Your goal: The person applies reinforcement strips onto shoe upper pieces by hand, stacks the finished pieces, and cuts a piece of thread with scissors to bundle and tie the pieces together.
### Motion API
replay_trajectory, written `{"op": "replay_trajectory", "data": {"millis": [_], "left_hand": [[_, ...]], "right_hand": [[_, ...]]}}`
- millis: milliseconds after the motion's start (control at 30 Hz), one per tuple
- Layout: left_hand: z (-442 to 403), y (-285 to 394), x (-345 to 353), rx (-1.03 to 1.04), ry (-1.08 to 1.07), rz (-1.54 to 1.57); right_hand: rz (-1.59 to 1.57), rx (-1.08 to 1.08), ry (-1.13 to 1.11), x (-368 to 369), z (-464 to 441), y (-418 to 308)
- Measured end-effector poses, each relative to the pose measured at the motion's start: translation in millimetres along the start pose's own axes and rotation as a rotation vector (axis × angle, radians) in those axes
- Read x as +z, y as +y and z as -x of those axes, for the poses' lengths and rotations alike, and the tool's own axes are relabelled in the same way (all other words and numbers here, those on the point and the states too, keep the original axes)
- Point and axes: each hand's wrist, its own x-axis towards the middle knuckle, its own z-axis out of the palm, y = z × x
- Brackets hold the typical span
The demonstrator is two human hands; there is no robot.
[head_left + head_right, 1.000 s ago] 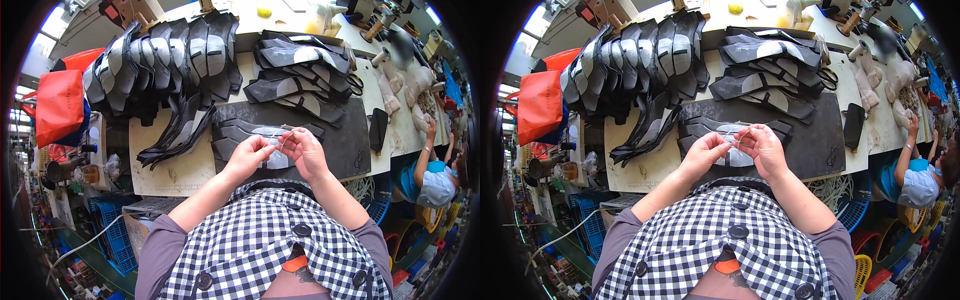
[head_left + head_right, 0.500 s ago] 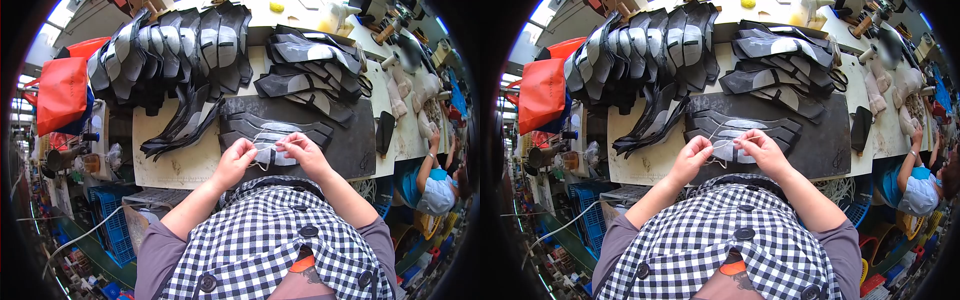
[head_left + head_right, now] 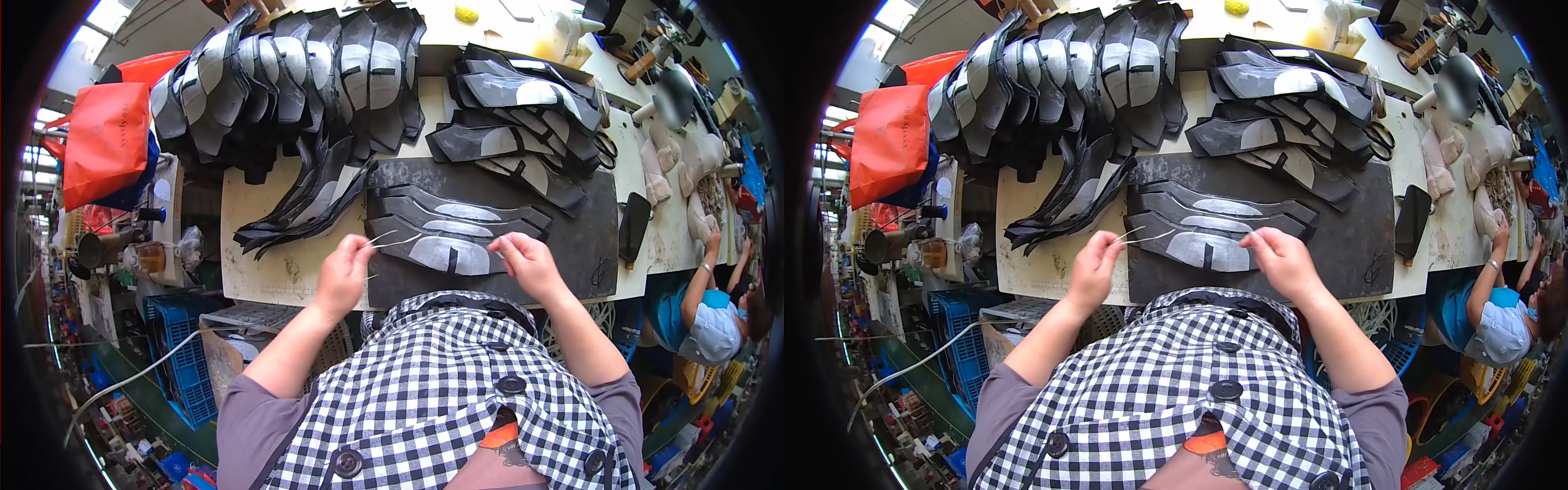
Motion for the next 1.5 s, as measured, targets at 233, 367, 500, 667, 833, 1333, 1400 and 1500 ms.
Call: {"op": "replay_trajectory", "data": {"millis": [233, 367, 500, 667, 833, 1333, 1400, 1500], "left_hand": [[48, -27, -27, -0.091, -0.378, -0.174], [54, -29, -10, -0.069, -0.481, -0.270], [46, -22, 3, -0.056, -0.453, -0.332], [33, -33, 13, 0.186, -0.308, -0.194], [23, -21, 18, 0.210, -0.197, -0.278], [-28, -42, 78, 0.355, -0.173, -0.357], [-22, -44, 75, 0.441, -0.090, -0.401], [-18, -47, 72, 0.480, -0.001, -0.390]], "right_hand": [[0.348, -0.136, -0.033, 6, -5, 0], [0.364, -0.239, -0.112, 34, -20, -16], [0.382, -0.123, -0.134, 50, -39, -26], [0.561, -0.243, -0.140, 57, -44, -43], [0.314, -0.147, -0.150, 51, -58, -29], [0.141, -0.241, -0.057, 59, -67, -9], [0.159, -0.199, -0.049, 65, -64, -20], [0.205, -0.115, 0.013, 74, -65, -25]]}}
